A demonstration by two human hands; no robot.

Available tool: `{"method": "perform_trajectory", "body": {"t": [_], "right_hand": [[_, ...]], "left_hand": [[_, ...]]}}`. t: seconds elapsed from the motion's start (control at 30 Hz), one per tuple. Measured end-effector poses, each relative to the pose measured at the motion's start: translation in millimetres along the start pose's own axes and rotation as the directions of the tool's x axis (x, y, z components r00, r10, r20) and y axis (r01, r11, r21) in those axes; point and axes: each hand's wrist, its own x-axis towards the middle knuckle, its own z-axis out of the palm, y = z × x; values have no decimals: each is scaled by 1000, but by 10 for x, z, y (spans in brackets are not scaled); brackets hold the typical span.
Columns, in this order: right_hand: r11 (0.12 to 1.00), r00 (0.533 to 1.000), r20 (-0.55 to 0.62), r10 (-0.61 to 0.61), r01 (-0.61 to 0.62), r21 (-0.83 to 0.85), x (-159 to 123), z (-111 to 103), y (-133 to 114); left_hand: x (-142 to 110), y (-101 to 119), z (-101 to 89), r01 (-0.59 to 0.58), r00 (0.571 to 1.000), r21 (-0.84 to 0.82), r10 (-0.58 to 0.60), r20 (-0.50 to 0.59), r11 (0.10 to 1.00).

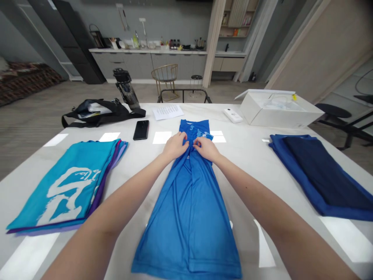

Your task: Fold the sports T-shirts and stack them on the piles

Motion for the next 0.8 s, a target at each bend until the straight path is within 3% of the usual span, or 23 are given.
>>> {"method": "perform_trajectory", "body": {"t": [0.2,0.33,0.53,0.8], "right_hand": [[992,988,85,-129,128,10,-526,88,-521],[968,956,157,-250,252,5,-796,165,-738],[937,945,185,-268,301,-179,-972,255,-1096],[875,921,257,-294,368,-316,-958,247,-1325]], "left_hand": [[-1261,362,-130,28,992,200,-52,116,979],[-1781,440,-139,113,982,288,-150,111,951],[-2028,386,-186,255,959,322,-282,39,912],[-2171,368,-236,241,960,358,-276,48,902]]}}
